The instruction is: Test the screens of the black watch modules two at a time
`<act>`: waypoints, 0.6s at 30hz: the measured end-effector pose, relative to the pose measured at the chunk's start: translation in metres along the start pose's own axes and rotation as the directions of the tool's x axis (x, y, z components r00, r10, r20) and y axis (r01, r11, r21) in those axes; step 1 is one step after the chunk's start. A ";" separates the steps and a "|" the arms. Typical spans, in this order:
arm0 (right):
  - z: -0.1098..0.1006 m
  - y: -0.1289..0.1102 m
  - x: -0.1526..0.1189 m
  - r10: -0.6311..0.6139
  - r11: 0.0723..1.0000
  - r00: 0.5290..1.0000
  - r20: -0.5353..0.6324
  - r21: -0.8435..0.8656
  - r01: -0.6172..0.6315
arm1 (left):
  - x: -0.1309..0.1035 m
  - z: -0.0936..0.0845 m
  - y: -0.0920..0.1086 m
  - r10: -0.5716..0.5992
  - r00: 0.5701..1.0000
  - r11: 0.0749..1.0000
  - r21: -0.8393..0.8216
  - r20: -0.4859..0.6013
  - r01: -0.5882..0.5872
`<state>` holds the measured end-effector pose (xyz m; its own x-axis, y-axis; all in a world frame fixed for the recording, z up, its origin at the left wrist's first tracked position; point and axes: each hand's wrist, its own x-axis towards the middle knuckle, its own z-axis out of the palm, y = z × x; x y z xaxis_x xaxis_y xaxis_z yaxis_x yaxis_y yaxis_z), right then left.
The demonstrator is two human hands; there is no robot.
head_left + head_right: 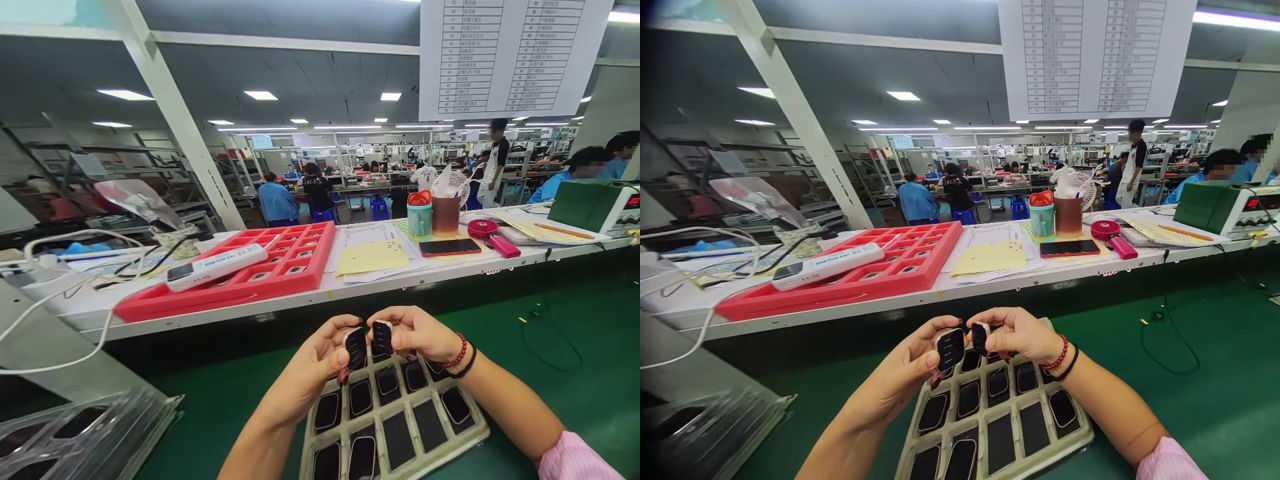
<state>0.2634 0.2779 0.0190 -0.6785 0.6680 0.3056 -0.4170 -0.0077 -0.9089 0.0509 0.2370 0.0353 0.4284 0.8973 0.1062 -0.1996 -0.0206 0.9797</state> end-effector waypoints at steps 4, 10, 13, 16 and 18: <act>0.001 -0.001 -0.002 0.002 0.998 1.000 0.005 -0.070 -0.002 | 0.000 0.001 0.001 0.004 1.000 0.999 -0.032 -0.012 -0.004; 0.000 0.000 -0.004 -0.002 0.973 1.000 -0.020 -0.230 -0.003 | 0.003 0.001 -0.005 0.010 0.999 0.998 -0.060 -0.043 -0.013; -0.005 0.005 -0.001 0.003 0.963 0.998 -0.063 -0.270 -0.020 | 0.009 -0.003 -0.011 0.008 0.996 0.999 -0.034 -0.091 -0.011; -0.010 0.009 0.004 0.021 0.963 0.991 -0.132 -0.265 -0.055 | 0.013 -0.007 -0.015 0.008 0.987 1.000 0.028 -0.158 -0.004; -0.011 0.010 0.005 0.023 0.960 0.989 -0.146 -0.273 -0.062 | 0.014 -0.006 -0.016 0.021 0.984 0.996 0.094 -0.177 -0.004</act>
<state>0.2624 0.2894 0.0085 -0.5921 0.7692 0.2403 -0.1931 0.1542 -0.9690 0.0546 0.2526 0.0196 0.2611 0.9607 0.0945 -0.1172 -0.0656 0.9909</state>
